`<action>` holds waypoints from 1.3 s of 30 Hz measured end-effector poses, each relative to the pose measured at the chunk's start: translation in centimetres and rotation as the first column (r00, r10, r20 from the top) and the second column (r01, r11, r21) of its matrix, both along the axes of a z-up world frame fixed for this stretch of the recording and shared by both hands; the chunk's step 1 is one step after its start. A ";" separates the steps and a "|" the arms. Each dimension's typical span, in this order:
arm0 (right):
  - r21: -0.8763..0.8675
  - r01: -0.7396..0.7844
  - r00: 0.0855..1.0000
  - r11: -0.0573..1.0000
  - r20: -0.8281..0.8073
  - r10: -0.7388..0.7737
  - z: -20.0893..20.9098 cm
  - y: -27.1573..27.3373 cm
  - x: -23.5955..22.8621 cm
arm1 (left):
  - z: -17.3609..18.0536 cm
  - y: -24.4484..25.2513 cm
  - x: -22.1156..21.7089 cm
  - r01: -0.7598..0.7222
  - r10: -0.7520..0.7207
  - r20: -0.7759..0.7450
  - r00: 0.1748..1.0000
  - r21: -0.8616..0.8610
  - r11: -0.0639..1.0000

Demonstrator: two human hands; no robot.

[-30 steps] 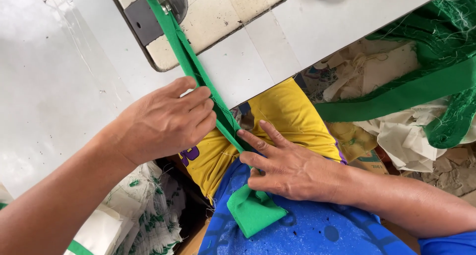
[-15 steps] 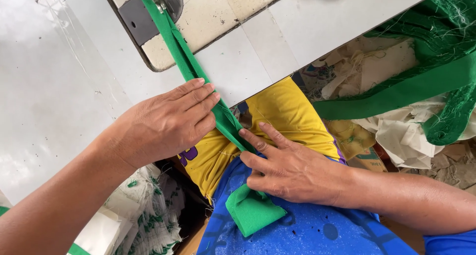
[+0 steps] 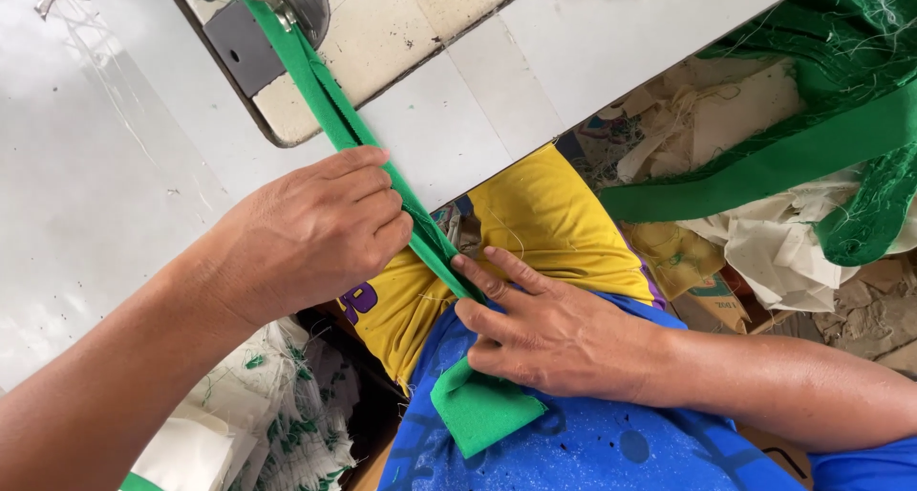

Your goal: A person is folding and sewing green fabric straps using an industrial sewing machine.

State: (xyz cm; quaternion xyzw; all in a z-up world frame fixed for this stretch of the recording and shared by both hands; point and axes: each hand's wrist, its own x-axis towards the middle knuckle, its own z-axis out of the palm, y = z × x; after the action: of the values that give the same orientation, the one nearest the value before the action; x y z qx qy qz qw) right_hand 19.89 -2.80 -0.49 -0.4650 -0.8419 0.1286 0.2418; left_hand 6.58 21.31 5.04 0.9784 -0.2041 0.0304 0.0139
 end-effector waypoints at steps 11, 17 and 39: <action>0.032 0.024 1.000 0.999 -0.005 -0.024 -0.5 -0.4 -0.6 | -1.6 0.6 1.8 0.047 0.023 -0.343 0.939 0.195 0.980; 0.063 0.062 0.998 0.996 -0.016 -0.061 -0.3 -0.6 -0.6 | -1.4 -0.6 2.5 -0.015 0.148 -0.435 0.888 0.294 0.956; -0.060 0.016 0.863 0.998 -0.503 -0.044 -5.6 -1.6 0.1 | 1.6 2.1 4.8 -0.106 0.327 -0.521 0.788 0.409 0.907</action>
State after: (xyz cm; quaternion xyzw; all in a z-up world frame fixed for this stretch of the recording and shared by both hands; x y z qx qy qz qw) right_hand 19.98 -4.39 -6.07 -0.4345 -0.7384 0.2647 0.4427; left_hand 11.36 23.43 6.67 0.9433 -0.0766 -0.3047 -0.1068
